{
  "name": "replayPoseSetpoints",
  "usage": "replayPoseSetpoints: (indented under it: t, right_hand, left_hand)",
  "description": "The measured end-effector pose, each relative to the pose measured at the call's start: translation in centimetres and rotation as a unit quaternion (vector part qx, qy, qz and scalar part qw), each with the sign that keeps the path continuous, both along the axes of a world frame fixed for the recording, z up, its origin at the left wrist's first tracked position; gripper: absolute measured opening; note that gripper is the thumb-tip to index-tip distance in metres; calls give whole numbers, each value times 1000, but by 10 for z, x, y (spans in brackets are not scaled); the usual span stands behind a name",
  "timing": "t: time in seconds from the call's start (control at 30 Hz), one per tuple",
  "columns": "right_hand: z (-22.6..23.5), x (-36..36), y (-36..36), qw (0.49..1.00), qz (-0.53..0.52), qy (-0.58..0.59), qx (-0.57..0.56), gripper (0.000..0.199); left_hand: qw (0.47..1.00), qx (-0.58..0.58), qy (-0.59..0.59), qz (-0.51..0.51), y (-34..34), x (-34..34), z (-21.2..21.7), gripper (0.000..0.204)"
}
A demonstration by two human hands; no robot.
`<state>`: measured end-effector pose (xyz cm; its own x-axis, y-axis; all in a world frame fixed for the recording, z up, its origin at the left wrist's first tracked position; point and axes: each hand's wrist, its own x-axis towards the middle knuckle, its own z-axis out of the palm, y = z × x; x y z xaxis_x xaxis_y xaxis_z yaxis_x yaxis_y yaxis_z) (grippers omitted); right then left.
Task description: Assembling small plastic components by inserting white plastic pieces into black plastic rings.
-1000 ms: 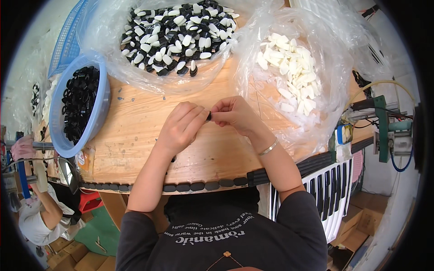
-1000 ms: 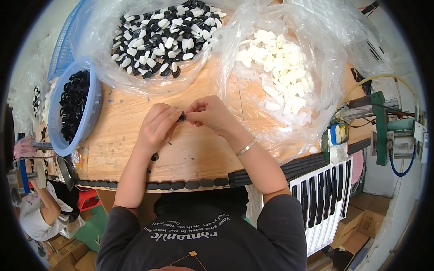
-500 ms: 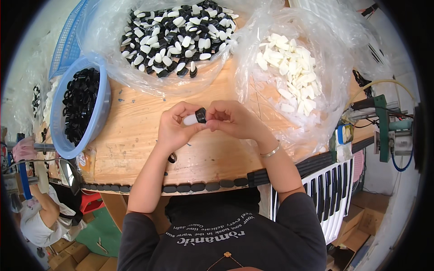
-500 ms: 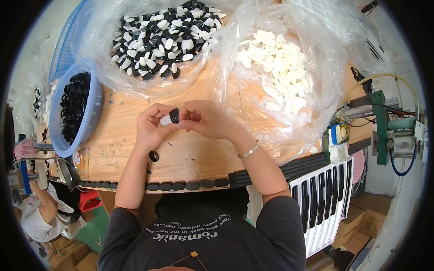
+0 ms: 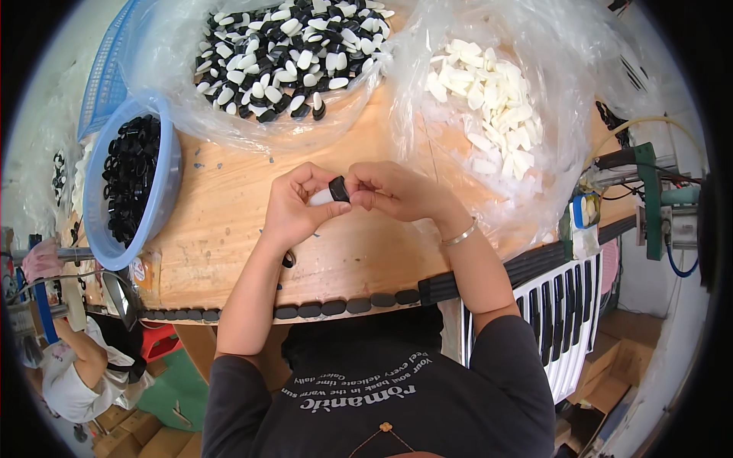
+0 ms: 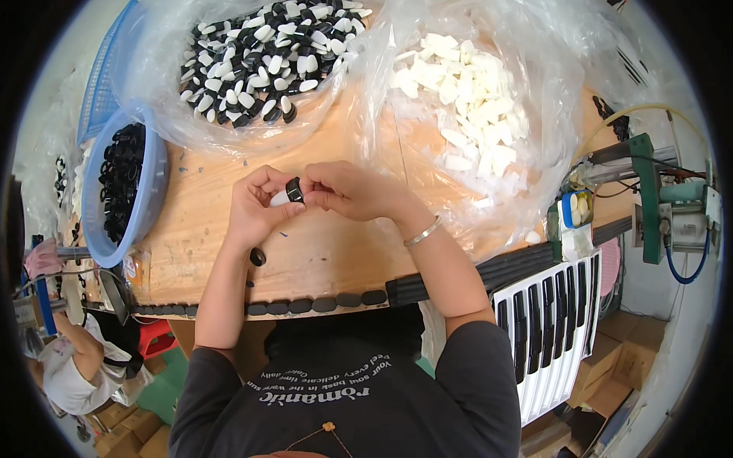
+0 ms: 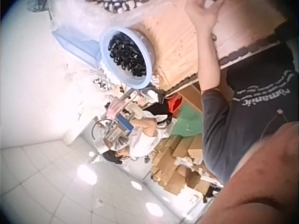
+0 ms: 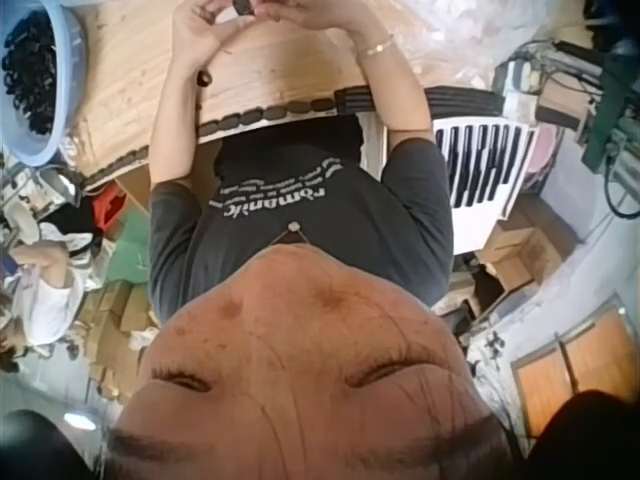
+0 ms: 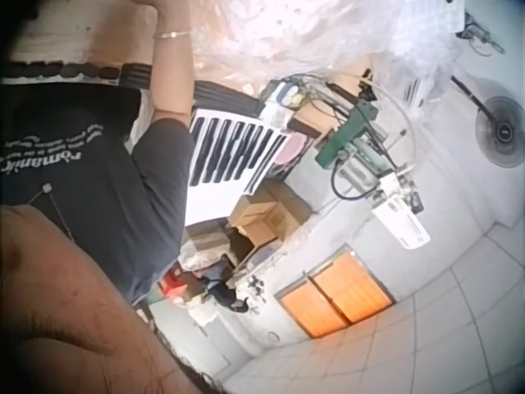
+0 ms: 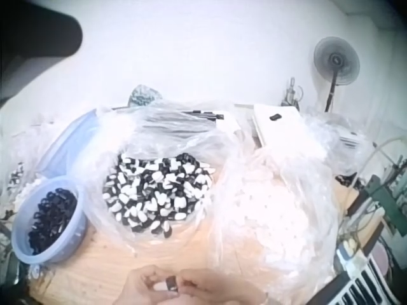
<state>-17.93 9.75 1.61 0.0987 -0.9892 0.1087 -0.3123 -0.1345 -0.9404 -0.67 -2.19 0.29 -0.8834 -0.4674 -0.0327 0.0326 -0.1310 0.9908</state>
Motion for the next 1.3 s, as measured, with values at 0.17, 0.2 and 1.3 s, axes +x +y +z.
replayPoseSetpoints:
  t: [0.17,0.2,1.3]
  right_hand:
    - [0,-1,-1,1000,-2,13,-3,7]
    - [0,-1,-1,1000,-1,20,-8,6]
    - [-5,20,-1,948,-184,125,-226,16]
  left_hand:
    - [1000,6,-17,17,0,-2,0,32]
    - [1000,5,-21,20,1,-3,1,32]
    - [998,60,22,22,1,0,-1,30]
